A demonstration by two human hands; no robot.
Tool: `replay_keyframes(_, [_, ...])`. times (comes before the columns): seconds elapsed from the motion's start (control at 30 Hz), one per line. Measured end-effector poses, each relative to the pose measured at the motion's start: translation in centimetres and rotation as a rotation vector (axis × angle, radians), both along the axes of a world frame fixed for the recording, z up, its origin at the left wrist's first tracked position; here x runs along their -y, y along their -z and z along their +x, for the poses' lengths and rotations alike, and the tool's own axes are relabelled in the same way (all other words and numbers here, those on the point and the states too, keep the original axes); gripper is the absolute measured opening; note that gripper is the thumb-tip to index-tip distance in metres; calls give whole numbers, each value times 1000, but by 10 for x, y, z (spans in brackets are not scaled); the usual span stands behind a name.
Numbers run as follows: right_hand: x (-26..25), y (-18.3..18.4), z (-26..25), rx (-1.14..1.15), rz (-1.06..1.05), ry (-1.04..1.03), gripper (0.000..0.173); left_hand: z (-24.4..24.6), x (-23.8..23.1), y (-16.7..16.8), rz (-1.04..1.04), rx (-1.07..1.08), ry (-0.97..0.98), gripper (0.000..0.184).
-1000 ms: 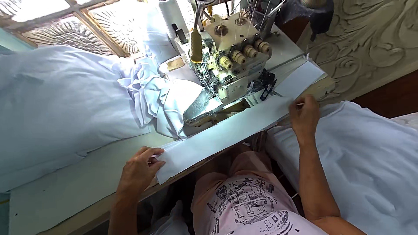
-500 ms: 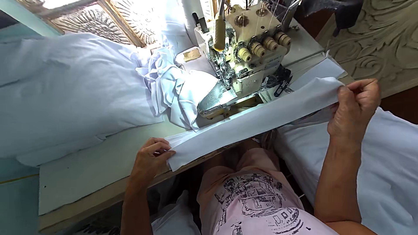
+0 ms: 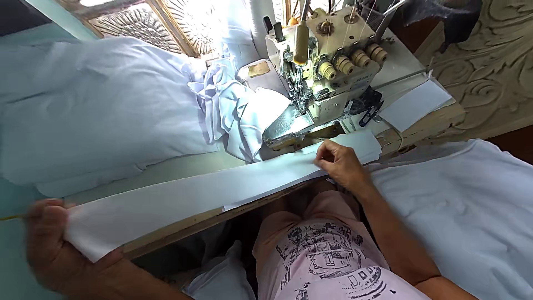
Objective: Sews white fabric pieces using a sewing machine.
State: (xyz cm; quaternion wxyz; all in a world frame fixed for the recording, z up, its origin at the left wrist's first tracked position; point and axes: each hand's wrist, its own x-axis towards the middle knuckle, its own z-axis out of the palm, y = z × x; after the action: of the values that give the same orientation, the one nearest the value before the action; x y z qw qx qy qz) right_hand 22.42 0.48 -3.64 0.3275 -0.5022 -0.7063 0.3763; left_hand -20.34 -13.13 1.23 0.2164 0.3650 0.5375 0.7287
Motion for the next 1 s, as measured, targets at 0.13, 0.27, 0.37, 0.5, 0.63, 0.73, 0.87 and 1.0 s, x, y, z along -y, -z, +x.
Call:
replay_keyframes(0.13, [5,6,-10,-10,150,-56,12,45,-32,-11,164,-346,518,13])
replay_keyframes(0.27, [11,7,-7,64,217,-65,30,154,-73,-2,-23,-406,798,13])
replay_keyframes(0.37, [17,8,-5,87,271,-53,34,192,-98,16,-173,-497,925,24])
replay_keyframes(0.5, [23,9,-8,38,411,-13,30,214,-111,23,-257,-484,824,13])
replay_keyframes(0.63, [29,5,-14,-82,453,-44,34,211,-111,22,-178,-565,745,10])
replay_keyframes(0.73, [34,2,-25,-168,430,5,31,205,-111,20,-122,-617,722,5])
replay_keyframes(0.87, [38,1,-36,-234,461,59,18,201,-112,16,-106,-628,770,7])
replay_keyframes(1.0, [37,-1,-36,-309,414,45,8,196,-118,13,-65,-543,939,6])
